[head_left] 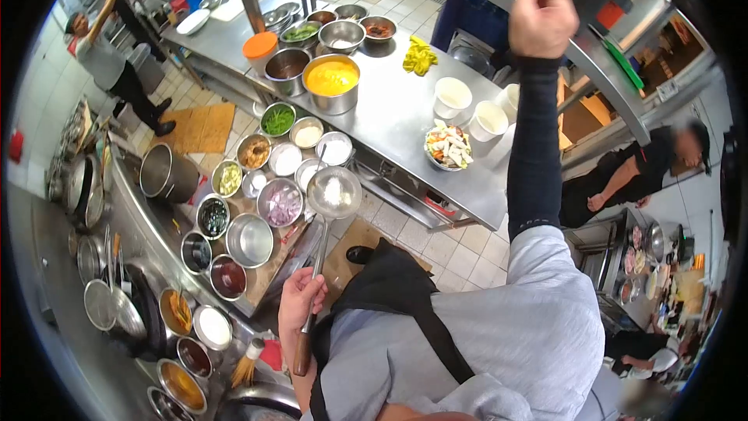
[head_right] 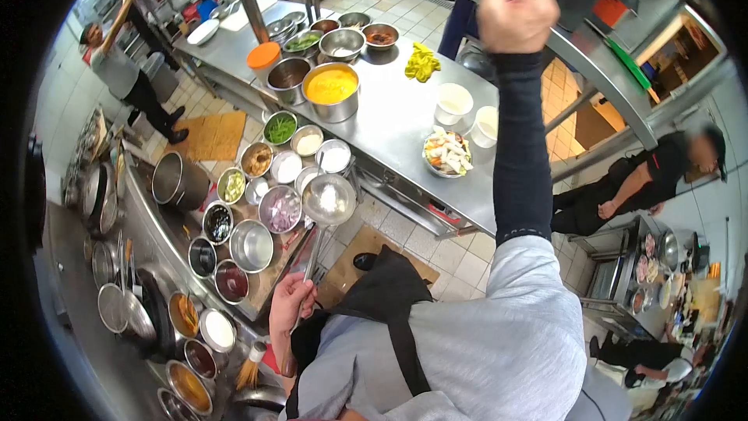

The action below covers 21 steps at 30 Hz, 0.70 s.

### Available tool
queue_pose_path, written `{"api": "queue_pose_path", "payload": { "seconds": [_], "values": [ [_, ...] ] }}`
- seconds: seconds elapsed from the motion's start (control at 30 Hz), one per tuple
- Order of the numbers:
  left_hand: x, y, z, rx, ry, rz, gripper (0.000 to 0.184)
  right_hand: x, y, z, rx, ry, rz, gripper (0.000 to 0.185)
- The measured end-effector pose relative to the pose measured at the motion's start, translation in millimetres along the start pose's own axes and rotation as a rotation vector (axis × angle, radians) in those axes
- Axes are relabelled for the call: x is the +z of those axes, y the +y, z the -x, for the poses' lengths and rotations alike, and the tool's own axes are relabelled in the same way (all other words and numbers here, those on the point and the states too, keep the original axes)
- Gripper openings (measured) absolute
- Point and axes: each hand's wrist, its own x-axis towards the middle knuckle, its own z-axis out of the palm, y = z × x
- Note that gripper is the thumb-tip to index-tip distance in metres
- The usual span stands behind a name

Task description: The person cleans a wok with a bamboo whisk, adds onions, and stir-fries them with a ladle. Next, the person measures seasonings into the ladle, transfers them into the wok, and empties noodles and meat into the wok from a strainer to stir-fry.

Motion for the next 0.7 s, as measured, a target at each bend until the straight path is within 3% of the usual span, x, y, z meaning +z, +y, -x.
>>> {"api": "queue_pose_path", "payload": {
  "seconds": [0.07, 0.13, 0.2, 0.27, 0.3, 0.4, 0.43, 0.47, 0.53, 0.57, 0.6, 0.7],
  "values": [
    [-1.6, -2.5, -1.5, -0.009, -0.027, -0.018, 0.031, -26.3, 16.3, -39.6, -0.202, 0.348, 0.260, 0.016],
    [-3.6, -6.5, -2.6, 0.002, -0.038, -0.048, 0.032, -41.7, 29.3, -61.4, -0.227, 0.597, 0.273, 0.027],
    [-5.6, -9.6, -1.9, 0.009, -0.059, -0.065, 0.032, -59.7, 94.9, -73.9, -0.148, 0.448, 0.402, 0.048],
    [-8.4, -10.5, 1.2, 0.002, -0.082, -0.089, 0.032, -67.8, 121.0, -75.7, 0.110, 0.093, 0.200, 0.057],
    [-10.4, -9.6, 1.7, -0.007, -0.097, -0.105, 0.032, -68.4, 119.4, -71.3, 0.254, -0.074, 0.150, 0.049],
    [-8.4, -6.3, 1.7, -0.017, -0.094, -0.146, 0.032, -65.9, 100.6, -66.3, 0.273, 0.083, 0.147, 0.046],
    [-6.6, -4.4, 1.7, -0.022, -0.082, -0.158, 0.032, -74.7, 127.2, -69.2, 0.230, 0.115, 0.061, 0.070],
    [-3.2, -1.1, -1.0, -0.026, -0.089, -0.189, 0.032, -79.2, 96.4, -64.4, 0.186, 0.111, 0.096, 0.060],
    [-1.9, 5.1, 2.0, -0.061, -0.060, -0.231, 0.032, -96.1, 62.3, -49.1, 0.190, -0.166, -0.189, 0.035],
    [0.9, 8.2, 3.2, -0.047, -0.060, -0.225, 0.029, -102.2, 24.9, -29.0, 0.363, -0.279, -0.457, 0.037],
    [4.4, 10.2, 2.6, -0.032, -0.057, -0.219, 0.027, -104.1, 8.5, -11.7, 0.603, -0.248, -0.698, 0.042],
    [3.3, 4.7, -3.4, -0.039, -0.059, -0.134, 0.039, -103.0, -77.8, 65.9, 0.534, -0.504, -0.886, 0.080]
  ]
}}
